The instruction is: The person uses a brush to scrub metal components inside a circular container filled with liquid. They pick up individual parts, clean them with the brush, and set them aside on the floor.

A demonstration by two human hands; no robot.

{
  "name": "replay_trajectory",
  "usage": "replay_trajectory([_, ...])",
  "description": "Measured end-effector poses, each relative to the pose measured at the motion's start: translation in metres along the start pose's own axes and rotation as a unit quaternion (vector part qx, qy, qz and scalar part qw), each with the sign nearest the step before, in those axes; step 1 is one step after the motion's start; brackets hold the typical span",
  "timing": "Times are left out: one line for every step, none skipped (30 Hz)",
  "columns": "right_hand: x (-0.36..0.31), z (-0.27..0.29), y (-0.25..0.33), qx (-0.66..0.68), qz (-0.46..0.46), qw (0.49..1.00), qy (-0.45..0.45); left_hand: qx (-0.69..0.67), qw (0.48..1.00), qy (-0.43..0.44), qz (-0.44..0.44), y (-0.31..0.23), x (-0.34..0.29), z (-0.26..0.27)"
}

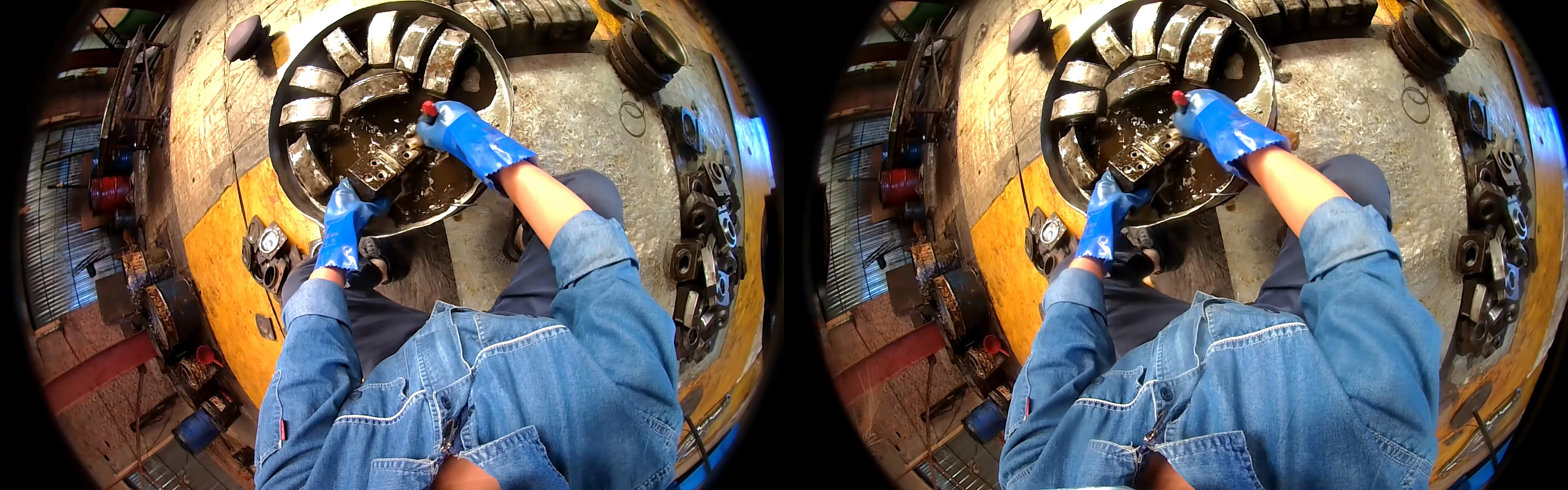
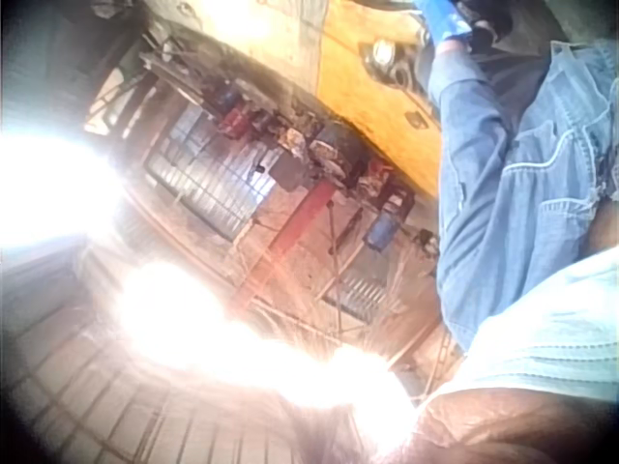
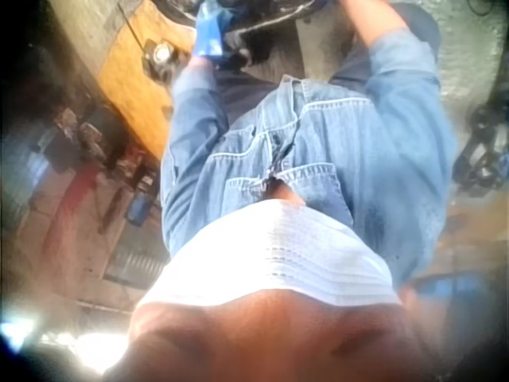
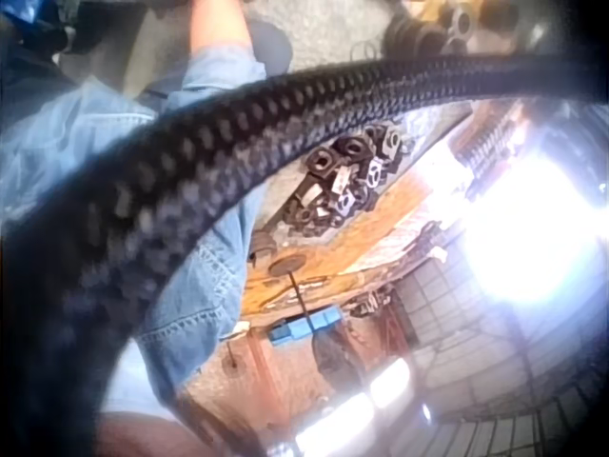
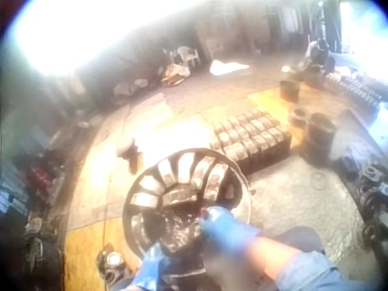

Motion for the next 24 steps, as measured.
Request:
replay_trajectory([0.014, -0.008, -0.006, -0.005, -0.033, 0.999, 0.011, 0.006, 1.000, -0.013, 0.002, 0.008, -0.001, 0.001])
replay_trajectory([0.009, -0.011, -0.013, 0.053, -0.048, 0.997, 0.016, 0.010, 1.000, -0.008, 0.013, 0.006, -0.004, 0.002])
replay_trajectory([0.002, -0.009, -0.021, 0.114, -0.063, 0.991, 0.017, 0.015, 1.000, -0.002, 0.020, -0.007, -0.008, 0.005])
replay_trajectory([0.012, -0.015, -0.028, 0.109, -0.048, 0.993, -0.018, 0.021, 0.999, 0.003, 0.026, -0.015, -0.011, 0.007])
replay_trajectory([0.031, -0.018, -0.043, 0.109, -0.035, 0.991, -0.063, 0.018, 1.000, 0.010, 0.005, -0.018, -0.001, 0.004])
replay_trajectory([0.032, -0.018, -0.038, 0.107, -0.015, 0.989, -0.098, 0.016, 1.000, 0.012, -0.006, -0.007, 0.004, 0.002])
replay_trajectory([0.037, -0.019, -0.040, 0.119, -0.028, 0.990, -0.074, 0.014, 1.000, 0.015, -0.018, 0.002, 0.009, 0.000])
replay_trajectory([0.031, -0.017, -0.032, 0.127, -0.044, 0.990, -0.045, 0.018, 1.000, 0.020, -0.004, 0.001, 0.007, -0.001])
replay_trajectory([0.017, -0.010, -0.021, 0.135, -0.059, 0.989, -0.015, 0.021, 0.999, 0.024, 0.009, -0.012, 0.000, 0.002])
replay_trajectory([-0.012, -0.005, 0.004, 0.213, -0.053, 0.973, 0.066, 0.017, 0.999, 0.016, 0.022, -0.009, -0.011, 0.008])
replay_trajectory([-0.027, 0.006, 0.017, 0.236, 0.035, 0.965, 0.110, 0.011, 1.000, 0.016, 0.021, -0.017, -0.013, 0.009])
replay_trajectory([-0.060, 0.021, 0.036, 0.263, 0.069, 0.957, 0.100, -0.002, 1.000, 0.012, 0.016, -0.016, -0.015, 0.012])
replay_trajectory([-0.081, 0.028, 0.046, 0.275, 0.100, 0.951, 0.094, -0.016, 1.000, 0.012, 0.004, -0.019, -0.013, 0.011])
replay_trajectory([-0.101, 0.033, 0.056, 0.287, 0.130, 0.945, 0.091, -0.007, 0.999, 0.031, 0.042, -0.020, -0.012, 0.010])
replay_trajectory([-0.108, 0.032, 0.063, 0.284, 0.162, 0.940, 0.103, 0.006, 0.999, 0.025, 0.037, -0.016, -0.010, 0.009])
replay_trajectory([-0.103, 0.019, 0.060, 0.267, 0.126, 0.951, 0.095, 0.019, 0.999, 0.020, 0.032, -0.010, -0.007, 0.008])
replay_trajectory([-0.109, 0.014, 0.068, 0.260, 0.152, 0.948, 0.100, 0.031, 0.999, 0.014, 0.028, -0.005, -0.005, 0.008])
replay_trajectory([-0.116, 0.012, 0.065, 0.284, 0.149, 0.938, 0.128, 0.030, 0.999, 0.013, 0.017, 0.000, -0.004, 0.006])
replay_trajectory([-0.124, 0.012, 0.062, 0.309, 0.145, 0.927, 0.155, 0.029, 0.999, 0.012, 0.007, 0.005, -0.003, 0.005])
replay_trajectory([-0.089, -0.010, 0.042, 0.338, 0.160, 0.921, 0.107, 0.028, 0.999, 0.017, -0.017, -0.003, 0.007, -0.001])
replay_trajectory([-0.080, -0.015, 0.041, 0.290, 0.142, 0.936, 0.140, -0.007, 0.999, 0.023, -0.033, 0.000, 0.006, -0.003])
replay_trajectory([-0.076, -0.015, 0.040, 0.239, 0.124, 0.948, 0.171, -0.042, 0.997, 0.028, -0.051, 0.000, 0.005, -0.004])
replay_trajectory([-0.076, -0.017, 0.043, 0.188, 0.109, 0.954, 0.206, -0.074, 0.995, 0.030, -0.064, 0.003, -0.001, -0.003])
replay_trajectory([-0.077, -0.011, 0.051, 0.088, 0.064, 0.978, 0.179, -0.102, 0.993, 0.020, -0.060, 0.013, -0.003, -0.003])
Point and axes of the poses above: each hand's wrist, its own x-axis towards the middle knuckle, its own z-axis out of the back of the hand, y = z × x, the point moved 6 cm from there along x, towards the middle knuckle, and after that the axes turned 14 degrees about -z, right-handed, at the moved point
